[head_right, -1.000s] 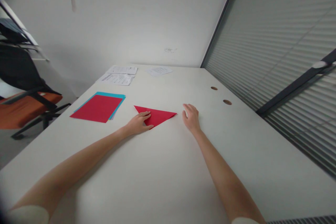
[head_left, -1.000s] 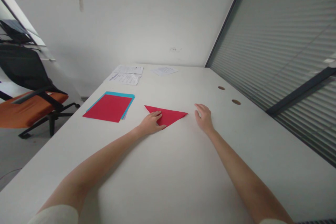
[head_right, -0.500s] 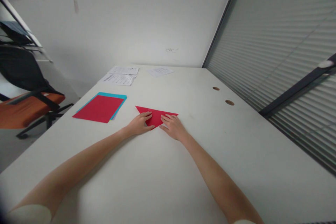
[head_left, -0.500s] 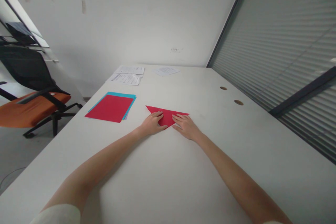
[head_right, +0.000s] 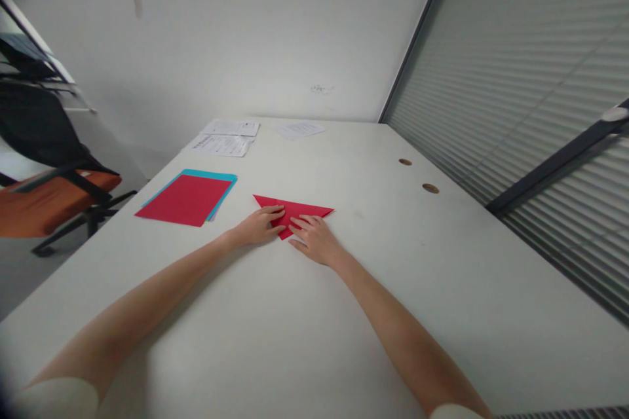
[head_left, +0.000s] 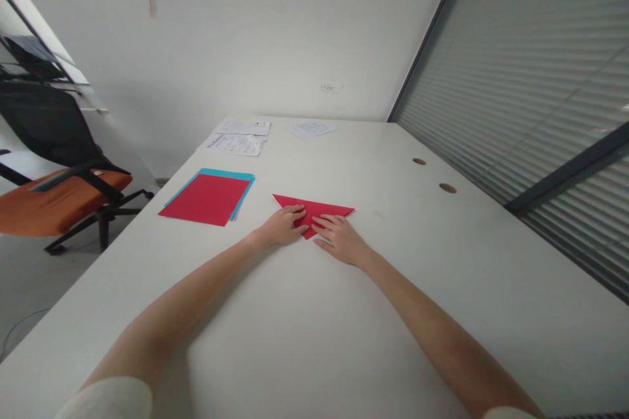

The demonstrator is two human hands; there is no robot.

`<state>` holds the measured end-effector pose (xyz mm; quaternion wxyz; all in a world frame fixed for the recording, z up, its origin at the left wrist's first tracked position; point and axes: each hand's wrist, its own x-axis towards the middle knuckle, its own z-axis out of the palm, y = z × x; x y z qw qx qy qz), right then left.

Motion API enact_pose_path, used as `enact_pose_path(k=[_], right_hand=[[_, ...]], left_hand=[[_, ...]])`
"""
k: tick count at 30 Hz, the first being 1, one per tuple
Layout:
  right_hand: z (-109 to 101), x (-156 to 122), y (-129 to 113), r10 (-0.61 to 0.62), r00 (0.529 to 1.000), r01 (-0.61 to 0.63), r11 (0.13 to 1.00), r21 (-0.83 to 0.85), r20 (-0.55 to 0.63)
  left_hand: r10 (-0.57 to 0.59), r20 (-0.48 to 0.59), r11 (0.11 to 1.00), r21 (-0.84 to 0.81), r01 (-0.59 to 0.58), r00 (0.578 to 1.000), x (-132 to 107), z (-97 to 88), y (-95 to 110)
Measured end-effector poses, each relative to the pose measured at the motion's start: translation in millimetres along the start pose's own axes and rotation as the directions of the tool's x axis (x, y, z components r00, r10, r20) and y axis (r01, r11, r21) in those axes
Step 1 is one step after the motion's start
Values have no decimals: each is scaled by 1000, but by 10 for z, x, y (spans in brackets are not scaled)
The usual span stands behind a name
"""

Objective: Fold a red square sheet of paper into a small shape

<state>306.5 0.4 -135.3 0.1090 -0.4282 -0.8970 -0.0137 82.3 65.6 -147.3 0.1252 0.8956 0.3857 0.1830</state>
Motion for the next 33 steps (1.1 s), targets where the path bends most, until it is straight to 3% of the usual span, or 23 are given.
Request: enact_pose_path(k=[11, 23, 33], right_hand=[[60, -30, -14, 0, 999, 2, 999, 33, -50], [84, -23, -3, 24, 997, -18, 997, 80, -77], [49, -8, -15, 56, 997, -50, 991, 126, -48]], left_hand=[[-9, -87, 1000, 4, 9, 996, -22, 55, 77], [-31, -87, 999, 36, 34, 996, -47, 19, 113], [-58, -46, 988, 140, 64, 997, -39, 36, -22]])
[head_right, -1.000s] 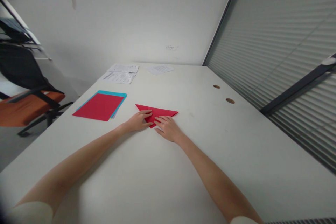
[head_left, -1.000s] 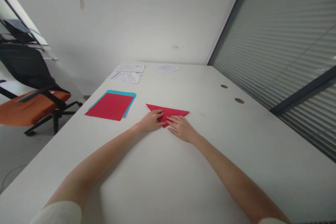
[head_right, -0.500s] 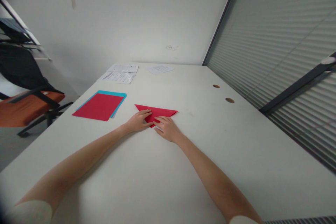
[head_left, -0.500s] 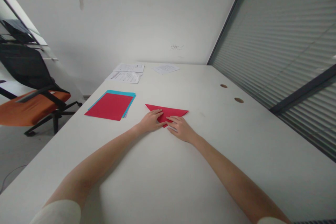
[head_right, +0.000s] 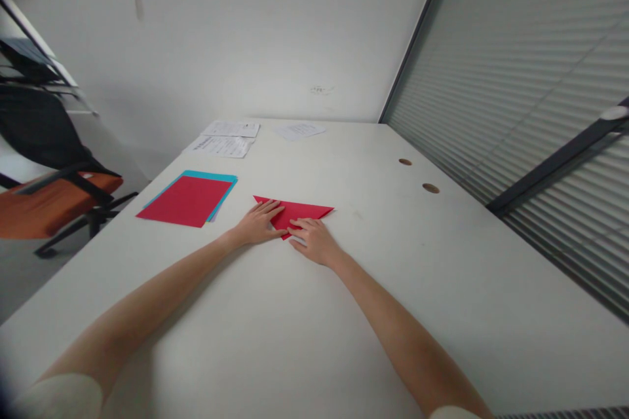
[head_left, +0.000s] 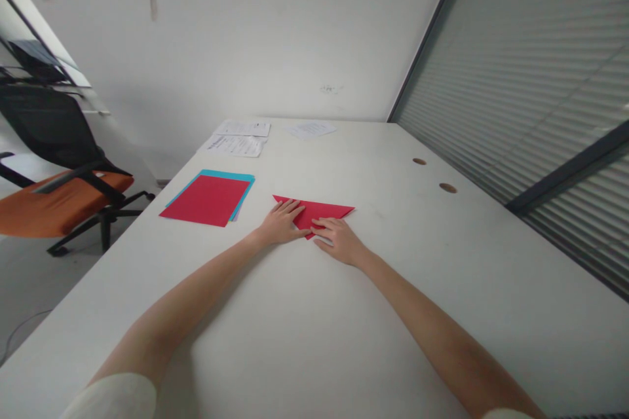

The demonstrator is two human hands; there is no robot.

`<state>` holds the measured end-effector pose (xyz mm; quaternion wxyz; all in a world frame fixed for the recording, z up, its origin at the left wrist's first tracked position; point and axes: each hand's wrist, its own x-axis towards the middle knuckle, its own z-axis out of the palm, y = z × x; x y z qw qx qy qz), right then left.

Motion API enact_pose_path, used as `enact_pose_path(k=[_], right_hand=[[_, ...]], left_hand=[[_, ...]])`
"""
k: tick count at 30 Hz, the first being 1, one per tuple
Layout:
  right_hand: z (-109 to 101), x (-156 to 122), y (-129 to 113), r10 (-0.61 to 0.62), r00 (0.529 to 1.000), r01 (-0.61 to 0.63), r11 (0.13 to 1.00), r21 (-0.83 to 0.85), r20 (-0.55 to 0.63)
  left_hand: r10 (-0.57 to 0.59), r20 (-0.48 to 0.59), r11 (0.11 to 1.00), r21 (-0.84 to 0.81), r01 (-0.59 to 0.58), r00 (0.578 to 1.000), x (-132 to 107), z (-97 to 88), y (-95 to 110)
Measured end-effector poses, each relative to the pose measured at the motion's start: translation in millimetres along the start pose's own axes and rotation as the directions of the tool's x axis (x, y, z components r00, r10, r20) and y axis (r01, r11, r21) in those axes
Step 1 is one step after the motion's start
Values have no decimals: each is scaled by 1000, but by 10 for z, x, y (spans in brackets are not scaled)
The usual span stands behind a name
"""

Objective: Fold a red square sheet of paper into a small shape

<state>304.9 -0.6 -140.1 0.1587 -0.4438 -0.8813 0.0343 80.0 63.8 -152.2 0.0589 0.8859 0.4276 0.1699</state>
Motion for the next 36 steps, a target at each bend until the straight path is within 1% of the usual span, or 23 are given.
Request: enact_pose_path(k=[6, 11, 14, 16, 18, 20, 21, 23, 25, 26, 29, 31, 33, 36], right_hand=[[2, -8, 10, 6, 1000, -6, 1000, 16, -7], [10, -15, 6, 21, 1000, -21, 1000, 19, -17], [8, -16, 3, 33, 999, -32, 998, 48, -16], [3, -15, 1, 46, 999, -45, 996, 77, -17], [-9, -13, -3, 64, 998, -63, 993, 101, -10], [-25, -9, -11, 80, 997, -80, 991, 110, 4], [-33, -7, -15, 84, 996, -85, 990, 112, 11], [-42, -5, -20, 82, 996, -84, 990, 113, 21], [-37, -5, -20, 70, 997, -73, 991, 116, 23], [-29, -8, -17, 64, 998, -66, 991, 116, 22], [-10, -14, 0, 42, 999, -42, 994, 101, 1], [-35, 1, 19, 16, 999, -14, 998, 68, -34], [-116, 55, 39, -9, 994, 10, 1000, 3, -112], [-331, 235, 48, -23, 965, -5, 995, -105, -262]], left_hand=[[-5, 10, 999, 32, 5, 1000, 20, 30, -30], [-58, -12, 997, 51, 59, 998, 42, -3, -147], [-86, 11, 995, 54, 85, 996, 47, -22, -205], [-95, 22, 994, 61, 94, 995, 48, -36, -205], [-102, 6, 993, 66, 101, 995, 51, -58, -190], [-127, -36, 990, 58, 129, 991, 66, -90, -190], [-153, -61, 987, 43, 156, 986, 79, -110, -203], [-236, -91, 972, -41, 233, 968, 116, -157, -266], [-318, -68, 936, -178, 302, 946, 163, -211, -365], [-333, -43, 922, -223, 316, 942, 187, -241, -421], [-304, 19, 899, -324, 294, 952, 248, -343, -563], [-286, 16, 886, -376, 271, 958, 274, -422, -605], [-262, -27, 877, -425, 226, 965, 288, -508, -583], [-166, -137, 870, -487, 79, 977, 295, -655, -416]])
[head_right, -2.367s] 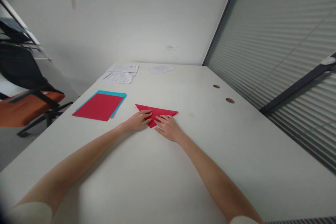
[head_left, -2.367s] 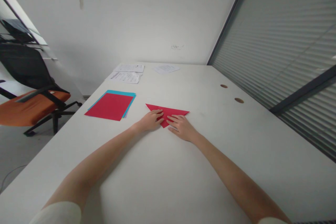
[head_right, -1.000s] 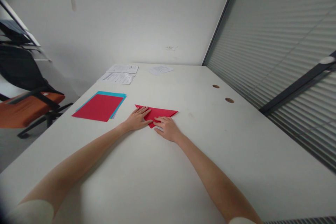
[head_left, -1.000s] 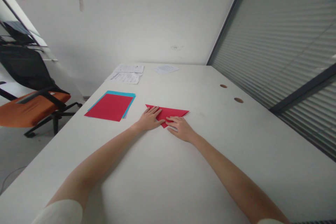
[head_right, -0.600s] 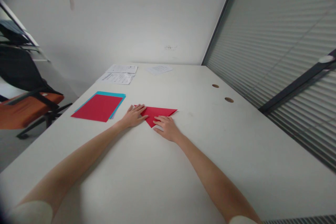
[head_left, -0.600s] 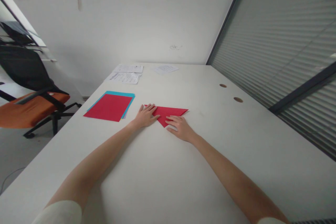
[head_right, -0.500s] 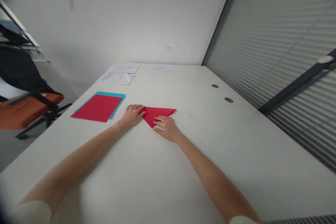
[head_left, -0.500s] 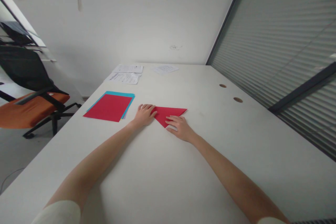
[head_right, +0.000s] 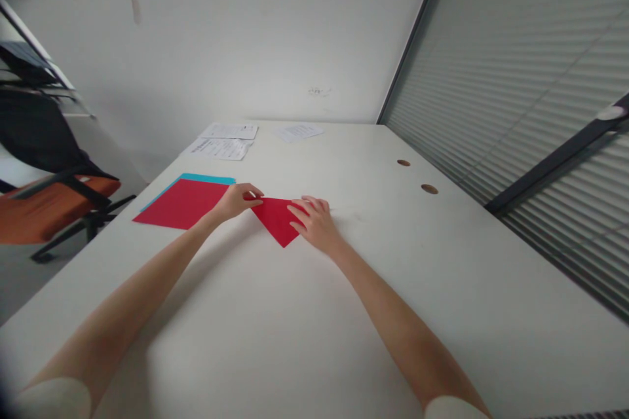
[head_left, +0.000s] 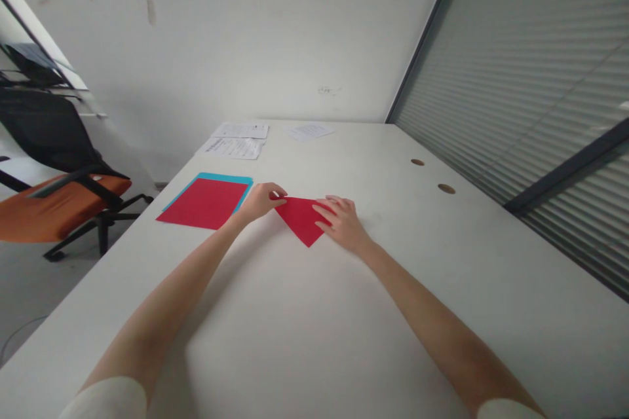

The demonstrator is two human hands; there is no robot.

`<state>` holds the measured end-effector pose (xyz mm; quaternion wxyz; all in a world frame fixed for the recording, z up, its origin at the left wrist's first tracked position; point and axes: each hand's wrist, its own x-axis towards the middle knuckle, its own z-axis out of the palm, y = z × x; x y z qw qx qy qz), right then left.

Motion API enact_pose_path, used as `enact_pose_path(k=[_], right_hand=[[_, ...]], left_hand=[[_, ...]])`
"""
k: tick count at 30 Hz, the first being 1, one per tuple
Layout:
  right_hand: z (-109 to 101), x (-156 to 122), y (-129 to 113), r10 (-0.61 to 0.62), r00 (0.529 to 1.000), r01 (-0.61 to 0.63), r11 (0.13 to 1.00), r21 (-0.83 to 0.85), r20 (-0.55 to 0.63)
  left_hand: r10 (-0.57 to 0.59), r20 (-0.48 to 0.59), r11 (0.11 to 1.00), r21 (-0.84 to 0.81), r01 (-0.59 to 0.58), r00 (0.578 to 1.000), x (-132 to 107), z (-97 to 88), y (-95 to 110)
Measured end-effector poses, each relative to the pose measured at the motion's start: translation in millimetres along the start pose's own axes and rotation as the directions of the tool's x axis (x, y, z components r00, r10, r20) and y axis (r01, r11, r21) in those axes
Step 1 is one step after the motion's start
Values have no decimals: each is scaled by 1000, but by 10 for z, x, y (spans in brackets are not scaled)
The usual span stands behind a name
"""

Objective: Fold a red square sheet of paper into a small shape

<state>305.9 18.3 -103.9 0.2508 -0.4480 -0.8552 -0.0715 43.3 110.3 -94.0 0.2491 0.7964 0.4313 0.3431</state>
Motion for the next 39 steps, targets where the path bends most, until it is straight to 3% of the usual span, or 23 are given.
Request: enact_pose_path(k=[3, 5, 9, 13, 17, 22, 32, 39], right_hand=[[-171, 311, -12, 38, 999, -37, 998, 42, -17], [-269, 492, -44, 93, 994, -101, 973, 208, 48], [-450, 670, -134, 211, 977, -196, 811, 551, 37], [-601, 661, -242, 297, 954, -192, 699, 689, -35], [-620, 643, -304, 348, 937, -195, 596, 779, -32], [-521, 674, -321, 364, 931, -188, 531, 826, -22], [-476, 700, -421, 347, 938, -169, 475, 864, -8], [-492, 702, -464, 344, 935, -104, 510, 854, -91]], left_hand=[[100, 17, 991, -95, -98, 995, -18, -23, 314], [109, 16, 977, -186, -104, 994, -23, -51, 520], [21, -104, 918, -392, -60, 994, -3, -148, 809], [-75, -195, 770, -635, -68, 978, 6, -211, 956], [-146, -251, 669, -737, -91, 957, -9, -220, 1055], [-191, -315, 667, -736, -113, 930, -31, -197, 1163], [-144, -396, 798, -588, -130, 907, -56, -140, 1243], [-83, -434, 836, -521, -175, 897, -69, -108, 1241]])
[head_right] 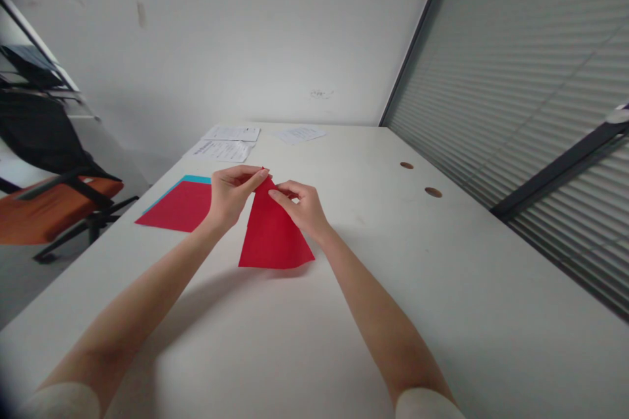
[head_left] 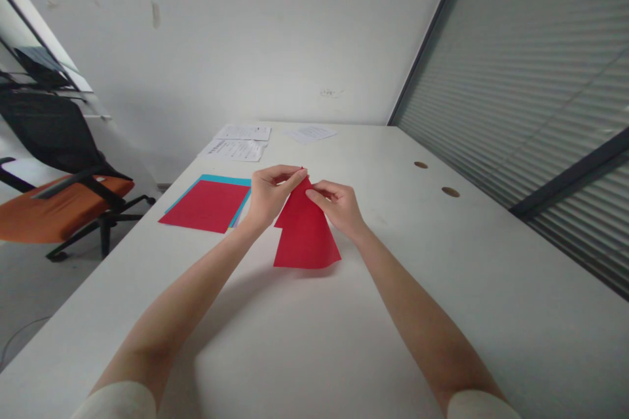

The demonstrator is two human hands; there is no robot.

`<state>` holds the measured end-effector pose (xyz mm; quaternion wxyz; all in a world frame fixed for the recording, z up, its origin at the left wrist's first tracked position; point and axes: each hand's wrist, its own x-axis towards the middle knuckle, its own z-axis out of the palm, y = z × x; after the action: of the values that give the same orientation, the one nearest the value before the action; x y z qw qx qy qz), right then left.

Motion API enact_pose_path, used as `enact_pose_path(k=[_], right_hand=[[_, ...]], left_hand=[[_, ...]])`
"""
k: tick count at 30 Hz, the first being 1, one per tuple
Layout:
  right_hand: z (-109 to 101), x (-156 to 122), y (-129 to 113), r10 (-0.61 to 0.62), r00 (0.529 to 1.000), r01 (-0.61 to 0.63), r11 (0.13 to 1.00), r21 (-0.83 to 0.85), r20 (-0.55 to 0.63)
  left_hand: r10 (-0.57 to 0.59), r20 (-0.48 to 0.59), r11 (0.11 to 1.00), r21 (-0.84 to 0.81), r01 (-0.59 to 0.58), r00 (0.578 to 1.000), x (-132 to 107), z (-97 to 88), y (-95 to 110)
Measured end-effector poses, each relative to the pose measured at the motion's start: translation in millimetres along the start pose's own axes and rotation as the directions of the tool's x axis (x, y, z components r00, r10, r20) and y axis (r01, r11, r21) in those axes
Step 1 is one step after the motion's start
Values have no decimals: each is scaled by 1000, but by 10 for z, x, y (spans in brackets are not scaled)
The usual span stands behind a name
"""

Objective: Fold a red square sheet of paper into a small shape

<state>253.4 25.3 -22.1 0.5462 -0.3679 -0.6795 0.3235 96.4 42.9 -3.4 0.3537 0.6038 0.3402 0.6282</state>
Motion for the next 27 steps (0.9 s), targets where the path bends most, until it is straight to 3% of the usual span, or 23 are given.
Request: enact_pose_path(k=[3, 5, 8, 10, 12, 16, 18, 22, 24, 27], right_hand=[[-7, 0, -59, -39, 996, 38, 999, -18, -74], [-26, 10, -78, -57, 985, 58, 998, 0, -166], [-69, 36, -77, -44, 943, 64, 997, 49, -331], [-102, 53, -69, -15, 921, 61, 993, 106, -390], [-133, 65, -68, 2, 927, 60, 987, 152, -376], [-195, 84, -97, -12, 932, 80, 982, 173, -361], [-230, 98, -115, -14, 906, 109, 973, 202, -422], [-307, 133, -117, 16, 873, 142, 947, 287, -487], [-338, 147, -92, 34, 861, 154, 934, 324, -508], [-366, 162, -40, 54, 834, 178, 915, 361, -550]], left_hand=[[-11, 70, 999, 34, 8, 997, 6, -30, 23], [-51, 205, 997, 69, 37, 978, 22, -75, 47], [-125, 433, 983, 174, 54, 893, 50, -152, 76], [-154, 506, 968, 249, 27, 848, 58, -186, 80], [-169, 530, 956, 293, 8, 831, 57, -202, 75], [-188, 535, 957, 289, 30, 824, 62, -217, 62], [-176, 485, 972, 222, 74, 857, 81, -237, 61], [-172, 265, 982, -28, 186, 949, 122, -270, 67], [-191, 208, 967, -127, 220, 959, 129, -266, 62], [-228, 209, 947, -177, 266, 951, 127, -240, 28]])
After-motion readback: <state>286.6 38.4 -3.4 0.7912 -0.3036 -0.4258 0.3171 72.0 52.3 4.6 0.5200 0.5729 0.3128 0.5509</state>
